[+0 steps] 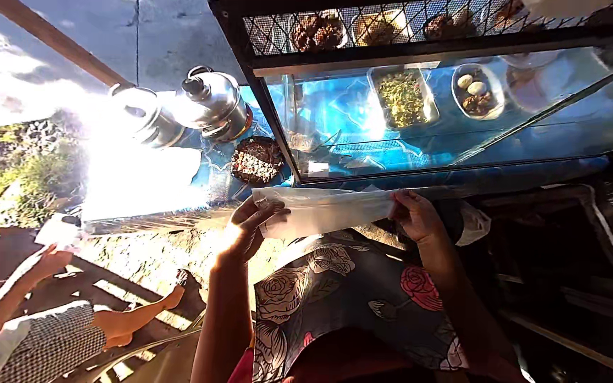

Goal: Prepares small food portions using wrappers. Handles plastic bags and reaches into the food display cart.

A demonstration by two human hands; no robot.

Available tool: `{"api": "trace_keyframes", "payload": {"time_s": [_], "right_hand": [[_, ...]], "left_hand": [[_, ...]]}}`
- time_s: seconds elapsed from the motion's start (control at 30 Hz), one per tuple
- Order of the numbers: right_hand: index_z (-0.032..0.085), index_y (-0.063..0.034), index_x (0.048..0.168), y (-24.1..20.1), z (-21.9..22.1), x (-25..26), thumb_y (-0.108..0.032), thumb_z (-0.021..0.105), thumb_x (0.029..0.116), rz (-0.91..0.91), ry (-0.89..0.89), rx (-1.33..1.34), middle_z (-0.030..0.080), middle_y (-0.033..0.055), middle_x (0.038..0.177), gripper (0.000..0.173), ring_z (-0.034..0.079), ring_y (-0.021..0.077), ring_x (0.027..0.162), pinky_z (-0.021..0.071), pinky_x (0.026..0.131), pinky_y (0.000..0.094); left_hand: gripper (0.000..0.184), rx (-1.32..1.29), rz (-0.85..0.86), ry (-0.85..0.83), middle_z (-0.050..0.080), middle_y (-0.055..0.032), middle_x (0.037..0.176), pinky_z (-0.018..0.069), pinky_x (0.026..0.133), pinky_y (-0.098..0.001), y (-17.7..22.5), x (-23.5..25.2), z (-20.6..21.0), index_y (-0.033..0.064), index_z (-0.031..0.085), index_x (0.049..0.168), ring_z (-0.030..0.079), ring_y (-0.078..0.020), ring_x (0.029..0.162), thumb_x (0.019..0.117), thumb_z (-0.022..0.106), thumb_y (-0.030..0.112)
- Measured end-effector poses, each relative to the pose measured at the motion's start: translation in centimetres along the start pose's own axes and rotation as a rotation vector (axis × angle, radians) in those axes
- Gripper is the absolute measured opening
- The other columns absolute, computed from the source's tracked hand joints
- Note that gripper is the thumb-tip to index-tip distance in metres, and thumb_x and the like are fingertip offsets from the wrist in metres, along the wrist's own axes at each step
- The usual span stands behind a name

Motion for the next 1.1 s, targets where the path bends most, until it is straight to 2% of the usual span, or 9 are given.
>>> {"api": "trace_keyframes", "payload": {"time_s": [0.2,0.27,0.33,0.57,0.67,0.87,0.93,1.0,1.1], "right_hand": [[0.061,-0.0074,0.095,0.7,3.1,-2.2,0.002,0.051,0.1027,-0.018,-0.163,0.089,0.069,0.0012,0.076,0.016,0.067,0.0105,0.064,0.0600,0.066,0.0278],[0.058,-0.0087,0.091,0.9,5.2,-2.9,0.005,0.057,0.0979,-0.072,-0.181,-0.005,0.066,-0.0014,0.074,0.016,0.065,0.0086,0.062,0.0594,0.066,0.0269],[0.054,-0.0093,0.088,1.2,7.3,-3.6,0.007,0.065,0.0925,-0.151,-0.197,-0.139,0.061,-0.0035,0.072,0.020,0.060,0.0054,0.061,0.0566,0.063,0.0243],[0.062,0.0059,0.094,4.2,15.1,-6.1,-0.004,0.084,0.0802,-0.337,-0.458,-0.691,0.062,0.0077,0.079,0.027,0.060,0.0106,0.072,0.0538,0.071,0.0311],[0.057,-0.0050,0.082,5.8,15.8,-6.6,-0.007,0.081,0.0825,-0.243,-0.608,-0.566,0.055,-0.0053,0.070,0.025,0.052,-0.0008,0.065,0.0457,0.064,0.0185],[0.054,-0.0072,0.087,8.1,15.2,-6.9,0.003,0.056,0.0978,-0.010,-0.418,-0.033,0.069,0.0004,0.079,0.015,0.069,0.0103,0.073,0.0591,0.073,0.0279],[0.050,-0.0060,0.095,8.5,15.4,-7.2,0.003,0.040,0.1048,0.107,-0.311,0.177,0.072,0.0074,0.084,0.017,0.073,0.0191,0.078,0.0621,0.078,0.0360],[0.051,-0.0069,0.099,8.9,15.5,-7.6,-0.004,0.034,0.1077,0.219,-0.304,0.297,0.071,0.0080,0.083,0.020,0.074,0.0212,0.078,0.0627,0.079,0.0379],[0.054,-0.0107,0.090,9.3,15.9,-7.9,-0.012,0.034,0.1084,0.321,-0.374,0.299,0.065,0.0025,0.072,0.027,0.068,0.0148,0.068,0.0601,0.069,0.0319]], "left_hand": [[0.026,0.529,0.024,0.211,0.070,-0.0061,0.107,0.0602,0.085,-0.0299,-1.3,0.8,-6.9,0.0019,0.056,0.121,0.071,-0.0128,0.095,0.0958,0.064,0.001],[0.048,0.981,0.098,0.424,0.055,-0.0278,0.136,0.0520,0.100,-0.0485,-0.5,-0.1,-7.6,-0.0072,0.055,0.132,0.060,-0.0366,0.121,0.0914,0.074,0.008],[0.050,1.091,0.280,0.507,0.051,-0.0348,0.136,0.0509,0.095,-0.0532,0.1,-1.1,-6.4,-0.0083,0.056,0.130,0.057,-0.0444,0.118,0.0877,0.076,0.008],[0.018,0.452,-0.127,-0.215,0.067,-0.0026,0.084,0.0543,0.066,-0.0244,-5.1,-0.4,0.6,-0.0005,0.061,0.112,0.063,-0.0069,0.070,0.0988,0.064,0.010],[0.014,0.022,-0.222,-0.226,0.065,0.0019,0.076,0.0558,0.070,-0.0250,-6.8,-0.5,-1.0,0.0080,0.057,0.089,0.063,-0.0070,0.069,0.0982,0.055,-0.003],[0.027,-0.615,-0.311,-0.143,0.074,-0.0103,0.092,0.0610,0.088,-0.0358,-7.8,-1.7,-4.7,0.0059,0.061,0.101,0.074,-0.0202,0.088,0.1067,0.035,0.012],[0.024,-0.577,-0.288,-0.124,0.073,-0.0100,0.090,0.0625,0.082,-0.0361,-8.1,-1.9,-5.3,0.0068,0.060,0.101,0.074,-0.0203,0.084,0.1088,0.041,0.020],[0.031,-0.329,-0.200,-0.196,0.071,-0.0029,0.094,0.0621,0.079,-0.0323,-8.6,-2.3,-5.6,0.0110,0.049,0.112,0.072,-0.0138,0.084,0.0973,0.070,0.028],[0.043,0.182,-0.100,-0.199,0.064,0.0011,0.090,0.0574,0.069,-0.0233,-9.0,-2.4,-5.8,0.0013,0.051,0.114,0.065,-0.0052,0.076,0.0819,0.078,0.010]]}}
Point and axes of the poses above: each hand's wrist, its own x-axis towards the middle knuckle, its own z-axis out of the palm, y = z × x, the point moved 4 cm from there along x, towards the middle knuckle
